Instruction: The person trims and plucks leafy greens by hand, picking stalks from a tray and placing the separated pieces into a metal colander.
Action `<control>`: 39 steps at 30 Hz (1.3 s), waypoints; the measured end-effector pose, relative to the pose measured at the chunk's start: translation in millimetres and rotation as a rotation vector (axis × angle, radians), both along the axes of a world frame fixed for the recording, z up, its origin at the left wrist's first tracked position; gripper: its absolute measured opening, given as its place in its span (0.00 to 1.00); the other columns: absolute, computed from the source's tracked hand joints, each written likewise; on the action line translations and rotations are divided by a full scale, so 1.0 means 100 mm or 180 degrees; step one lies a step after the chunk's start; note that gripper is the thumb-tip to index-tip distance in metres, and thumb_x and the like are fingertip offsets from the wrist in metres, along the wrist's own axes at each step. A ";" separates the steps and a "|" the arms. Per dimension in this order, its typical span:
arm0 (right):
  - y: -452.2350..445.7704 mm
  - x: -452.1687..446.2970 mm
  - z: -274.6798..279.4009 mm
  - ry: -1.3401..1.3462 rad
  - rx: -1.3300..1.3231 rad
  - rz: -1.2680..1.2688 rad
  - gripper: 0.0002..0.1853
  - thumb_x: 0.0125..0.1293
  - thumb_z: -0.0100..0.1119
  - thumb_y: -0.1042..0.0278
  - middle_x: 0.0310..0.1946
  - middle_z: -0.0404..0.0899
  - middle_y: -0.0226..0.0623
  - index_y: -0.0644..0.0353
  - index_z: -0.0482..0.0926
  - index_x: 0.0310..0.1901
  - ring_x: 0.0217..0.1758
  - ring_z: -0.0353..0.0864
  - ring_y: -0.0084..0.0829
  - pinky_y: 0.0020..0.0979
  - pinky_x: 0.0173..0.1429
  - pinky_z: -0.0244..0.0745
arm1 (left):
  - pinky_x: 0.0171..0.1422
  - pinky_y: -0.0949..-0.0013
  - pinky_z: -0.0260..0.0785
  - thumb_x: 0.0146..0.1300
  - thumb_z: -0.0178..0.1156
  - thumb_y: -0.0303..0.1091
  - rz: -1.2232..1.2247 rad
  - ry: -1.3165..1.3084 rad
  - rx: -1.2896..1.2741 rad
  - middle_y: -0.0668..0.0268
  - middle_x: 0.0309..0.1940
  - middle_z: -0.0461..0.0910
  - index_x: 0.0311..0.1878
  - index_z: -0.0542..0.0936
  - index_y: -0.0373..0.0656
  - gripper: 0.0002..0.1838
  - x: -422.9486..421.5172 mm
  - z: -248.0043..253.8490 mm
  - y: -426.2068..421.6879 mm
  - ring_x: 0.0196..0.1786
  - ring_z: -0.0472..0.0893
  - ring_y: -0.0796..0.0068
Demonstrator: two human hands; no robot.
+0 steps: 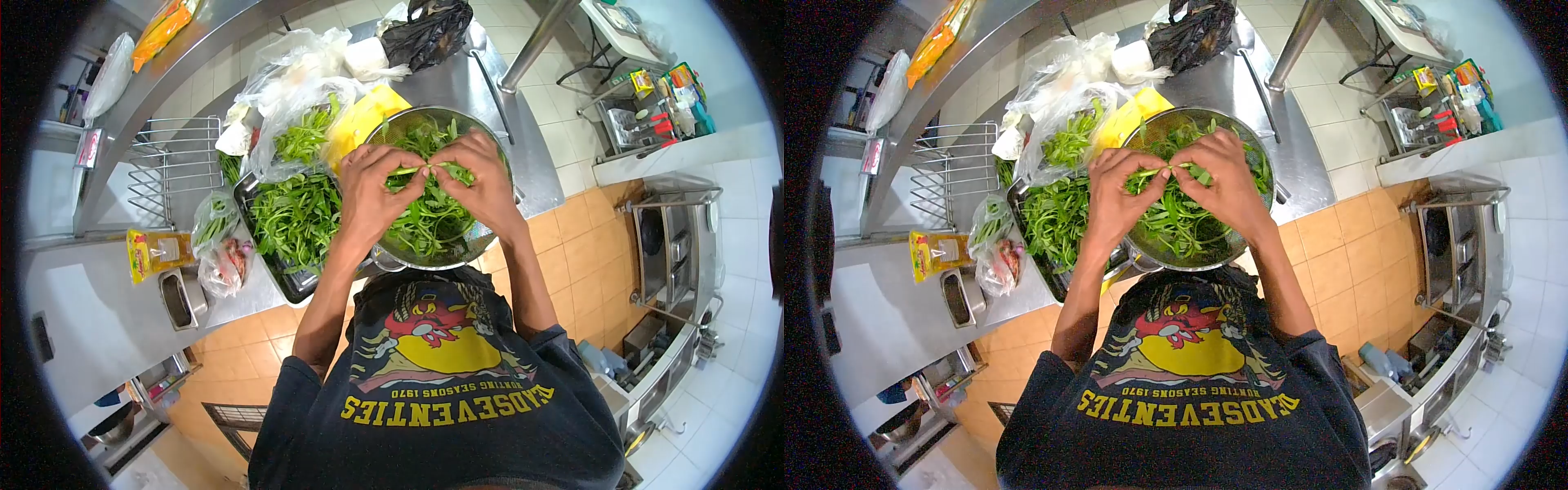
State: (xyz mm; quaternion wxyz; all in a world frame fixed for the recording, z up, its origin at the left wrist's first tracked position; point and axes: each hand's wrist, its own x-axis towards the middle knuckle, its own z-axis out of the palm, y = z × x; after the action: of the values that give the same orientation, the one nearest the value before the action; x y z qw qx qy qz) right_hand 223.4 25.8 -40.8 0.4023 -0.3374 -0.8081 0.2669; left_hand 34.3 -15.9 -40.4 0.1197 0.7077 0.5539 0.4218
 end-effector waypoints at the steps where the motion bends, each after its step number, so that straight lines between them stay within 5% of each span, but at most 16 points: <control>1: 0.00 0.00 -0.01 0.0003 -0.0013 -0.0004 0.06 0.59 0.67 0.72 0.33 0.78 0.35 0.57 0.82 0.38 0.44 0.74 0.38 0.40 0.62 0.62 | 0.50 0.62 0.63 0.52 0.72 0.32 0.0008 -0.0002 -0.0025 0.70 0.33 0.84 0.35 0.86 0.49 0.07 0.01 0.00 0.00 0.41 0.79 0.66; 8: 0.00 -0.06 -0.12 0.0229 0.0041 -0.0212 0.07 0.54 0.68 0.75 0.32 0.78 0.35 0.57 0.82 0.36 0.43 0.74 0.39 0.39 0.58 0.64 | 0.50 0.64 0.66 0.56 0.70 0.29 -0.0180 -0.0632 -0.0299 0.67 0.33 0.83 0.36 0.85 0.45 0.05 0.02 -0.12 0.03 0.40 0.79 0.68; 14: -0.03 -0.15 -0.13 0.0517 0.0019 -0.0394 0.07 0.53 0.67 0.76 0.30 0.79 0.33 0.58 0.82 0.35 0.41 0.74 0.38 0.37 0.54 0.66 | 0.51 0.73 0.65 0.67 0.66 0.32 -0.0314 -0.3250 -0.1705 0.73 0.33 0.81 0.39 0.83 0.41 0.05 0.14 -0.21 -0.02 0.41 0.73 0.85; 26: 0.02 0.14 -0.13 0.1049 -0.0801 -0.0543 0.07 0.63 0.68 0.72 0.38 0.82 0.35 0.59 0.87 0.43 0.50 0.76 0.31 0.33 0.59 0.68 | 0.49 0.73 0.68 0.70 0.64 0.48 -0.0190 -0.5470 -0.2527 0.79 0.39 0.77 0.53 0.79 0.55 0.14 -0.38 -0.32 -0.11 0.43 0.75 0.83; 31: 0.02 0.20 -0.13 0.0902 -0.0742 -0.0633 0.09 0.60 0.71 0.73 0.38 0.82 0.34 0.58 0.88 0.43 0.50 0.76 0.32 0.32 0.58 0.68 | 0.49 0.78 0.64 0.71 0.62 0.50 -0.0048 -0.5309 -0.2141 0.79 0.42 0.78 0.56 0.81 0.49 0.18 -0.76 -0.48 -0.26 0.43 0.74 0.85; 34: 0.04 0.22 -0.12 0.0741 -0.0653 -0.0660 0.09 0.61 0.71 0.72 0.36 0.82 0.34 0.57 0.89 0.43 0.48 0.76 0.30 0.31 0.57 0.68 | 0.53 0.77 0.66 0.72 0.61 0.46 0.1206 -0.3358 -0.1635 0.74 0.46 0.83 0.55 0.84 0.46 0.17 -0.94 -0.56 -0.40 0.46 0.76 0.85; 39: 0.04 0.20 0.01 0.0640 -0.0727 -0.0621 0.08 0.63 0.69 0.71 0.36 0.82 0.34 0.58 0.88 0.44 0.47 0.77 0.30 0.30 0.56 0.69 | 0.56 0.72 0.70 0.71 0.63 0.38 0.1197 -0.1330 -0.1304 0.65 0.44 0.87 0.53 0.85 0.42 0.14 -1.33 -0.63 -0.72 0.46 0.80 0.78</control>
State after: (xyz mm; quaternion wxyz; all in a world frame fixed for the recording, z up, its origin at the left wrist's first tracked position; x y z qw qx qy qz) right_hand 243.3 30.1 -40.2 0.4642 -0.4293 -0.6917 0.3490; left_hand -98.3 -87.4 -103.8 0.2903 0.4529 0.7113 0.4523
